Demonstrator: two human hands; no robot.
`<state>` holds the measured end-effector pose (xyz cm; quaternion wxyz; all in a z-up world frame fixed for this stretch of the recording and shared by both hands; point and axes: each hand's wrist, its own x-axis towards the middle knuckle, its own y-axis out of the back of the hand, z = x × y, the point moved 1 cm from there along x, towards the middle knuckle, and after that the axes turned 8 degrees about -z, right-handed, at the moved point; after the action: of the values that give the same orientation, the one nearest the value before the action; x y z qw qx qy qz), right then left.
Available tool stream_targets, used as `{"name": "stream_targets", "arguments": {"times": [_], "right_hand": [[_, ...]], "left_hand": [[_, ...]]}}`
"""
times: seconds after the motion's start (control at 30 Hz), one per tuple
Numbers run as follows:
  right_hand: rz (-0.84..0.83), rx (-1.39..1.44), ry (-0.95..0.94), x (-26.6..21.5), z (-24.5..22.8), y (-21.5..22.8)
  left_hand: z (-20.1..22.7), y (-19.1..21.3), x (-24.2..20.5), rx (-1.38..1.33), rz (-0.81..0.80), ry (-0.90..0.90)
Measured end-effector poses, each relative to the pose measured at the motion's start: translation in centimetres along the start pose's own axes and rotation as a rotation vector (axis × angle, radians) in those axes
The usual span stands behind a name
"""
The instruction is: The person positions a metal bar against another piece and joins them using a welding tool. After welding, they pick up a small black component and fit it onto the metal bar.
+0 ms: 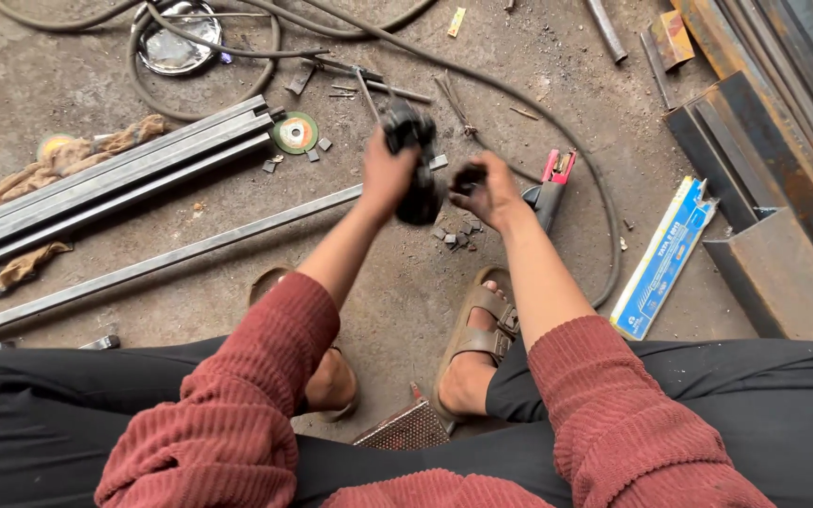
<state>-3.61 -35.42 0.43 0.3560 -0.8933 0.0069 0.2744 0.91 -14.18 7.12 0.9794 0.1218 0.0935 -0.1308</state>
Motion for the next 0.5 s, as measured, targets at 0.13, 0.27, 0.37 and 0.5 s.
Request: {"name": "stream_targets", "arguments": {"times": [0.13, 0.27, 0.37, 0.5], "right_hand": [[-0.103, -0.402, -0.114, -4.6, -2.5, -13.0], [-0.078, -0.835, 0.044, 0.0, -1.6, -10.4], [-0.005, -0.687, 0.238, -0.8, -3.4, -11.6], [0.043, -0.624, 0.393, -1.0, -4.1, -12.7]], "left_hand": [[0.9, 1.2, 3.1, -0.203, 0.126, -0.213], [2.5, 2.1, 2.9, -0.402, 0.149, -0.182], [2.8, 2.4, 2.2, -0.802, 0.126, -0.111], [8.6, 3.8, -2.0, -0.662, -0.309, 0.084]]}}
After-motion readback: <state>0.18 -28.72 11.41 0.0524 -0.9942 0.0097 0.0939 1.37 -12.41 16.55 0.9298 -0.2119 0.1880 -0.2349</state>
